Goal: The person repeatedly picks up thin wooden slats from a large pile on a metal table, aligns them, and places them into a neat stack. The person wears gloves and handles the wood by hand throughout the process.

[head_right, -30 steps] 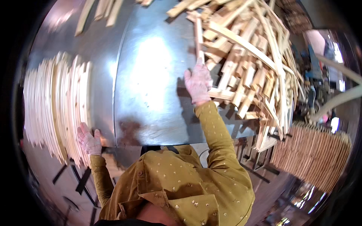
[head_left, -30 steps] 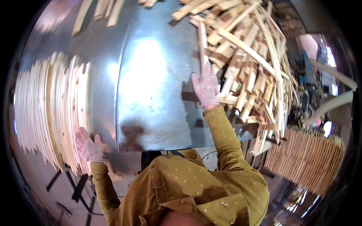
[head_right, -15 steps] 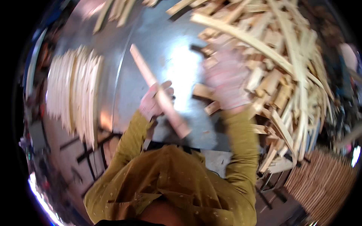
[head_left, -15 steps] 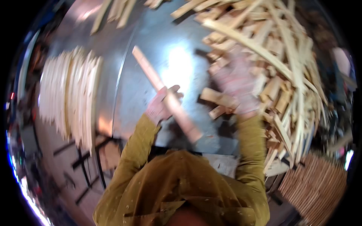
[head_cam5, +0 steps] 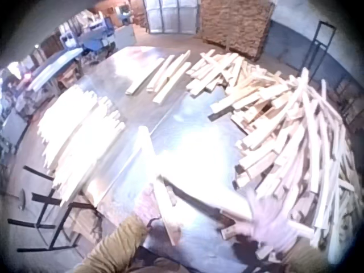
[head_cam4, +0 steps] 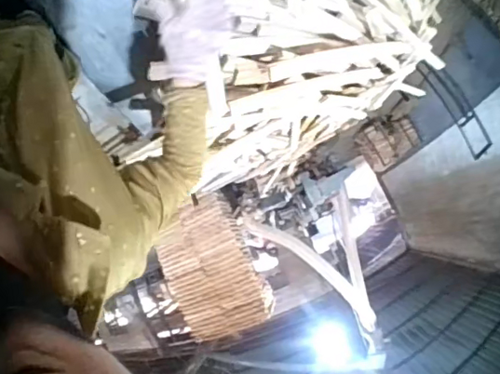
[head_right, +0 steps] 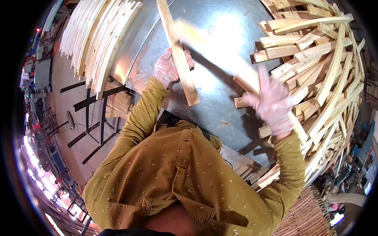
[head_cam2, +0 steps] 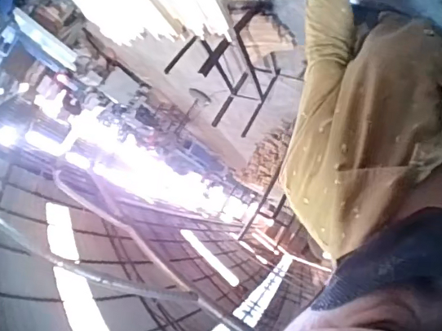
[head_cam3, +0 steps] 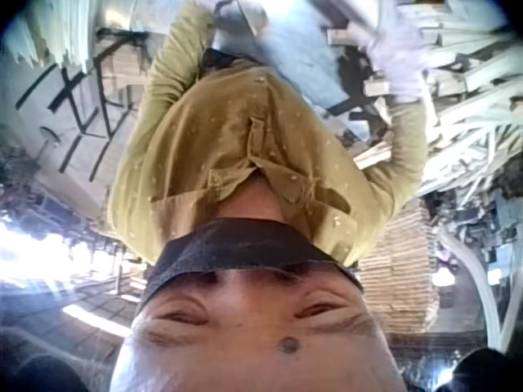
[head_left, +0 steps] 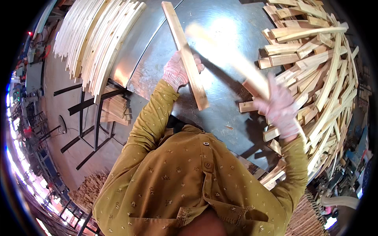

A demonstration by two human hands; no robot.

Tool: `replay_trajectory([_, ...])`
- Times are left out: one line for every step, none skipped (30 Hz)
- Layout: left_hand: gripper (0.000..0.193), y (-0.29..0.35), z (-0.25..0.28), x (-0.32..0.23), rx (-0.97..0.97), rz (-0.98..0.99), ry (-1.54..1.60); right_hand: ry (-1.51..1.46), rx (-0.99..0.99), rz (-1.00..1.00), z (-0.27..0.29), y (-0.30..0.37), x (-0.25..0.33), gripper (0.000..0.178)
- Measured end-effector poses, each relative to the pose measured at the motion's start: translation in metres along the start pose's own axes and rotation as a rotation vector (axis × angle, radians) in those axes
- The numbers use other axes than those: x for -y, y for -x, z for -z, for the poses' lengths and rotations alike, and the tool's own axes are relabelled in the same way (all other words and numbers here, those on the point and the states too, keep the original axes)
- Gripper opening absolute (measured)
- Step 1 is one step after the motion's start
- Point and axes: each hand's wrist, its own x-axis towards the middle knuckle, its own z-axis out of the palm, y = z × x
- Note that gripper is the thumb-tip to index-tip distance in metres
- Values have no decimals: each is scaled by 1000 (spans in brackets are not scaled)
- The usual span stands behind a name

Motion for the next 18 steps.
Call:
replay_trajectory([34, 2, -11, -6, -203, -10, -86, -17, 14, -25, -31, 14, -6, 76])
replay_trajectory([27, 5, -15, -13, -410, -19, -170, -35, 30, -49, -57, 25, -18, 80])
replay_trajectory([31, -6, 32, -27, -290, -26, -89, -23, 64, -63, -64, 25, -19, 83])
replay_trajectory([31, -8, 36, -31, -314, -38, -200, -11, 102, -109, -72, 23, -21, 87])
replay_trajectory([31, -7, 36, -33, -339, -52, -319, -6, 135, -156, -75, 20, -21, 90])
replay_trajectory([30, -3, 40, -36, -369, -61, -433, -50, 190, -182, -70, 18, -20, 83])
replay_trajectory([38, 1, 44, -41, -333, -64, -458, -39, 184, -197, -67, 14, -19, 82])
replay_trajectory([40, 4, 48, -51, -288, -6, -391, -28, 179, -214, -64, 9, -15, 81])
replay_trajectory([43, 5, 44, -60, -234, 57, -317, -56, 31, -147, -54, 9, -11, 77])
replay_trajectory([45, 9, 45, -68, -185, 110, -241, -172, -212, -7, -49, 0, -10, 74])
replay_trajectory([62, -7, 67, -71, -5, 140, -91, -178, -300, 3, -39, -9, -3, 73])
replay_trajectory([65, -7, 60, -71, 79, 159, -76, -184, -394, 6, -19, -26, 9, 72])
replay_trajectory([69, 1, 42, -72, 164, 175, -63, -255, -389, -43, 7, -44, 25, 70])
replay_trajectory([72, 6, 31, -75, 251, 185, -49, -325, -383, -87, 36, -65, 43, 69])
replay_trajectory([72, 10, 31, -79, 257, 149, -95, -487, -377, -58, 63, -88, 60, 67])
replay_trajectory([66, 15, 32, -82, 202, 123, -87, -651, -362, -20, 83, -114, 72, 65])
replay_trajectory([61, 17, 29, -84, 159, 112, -77, -719, -368, -12, 102, -141, 76, 64])
replay_trajectory([55, 23, 26, -88, 110, 93, -70, -795, -371, 2, 111, -169, 81, 63])
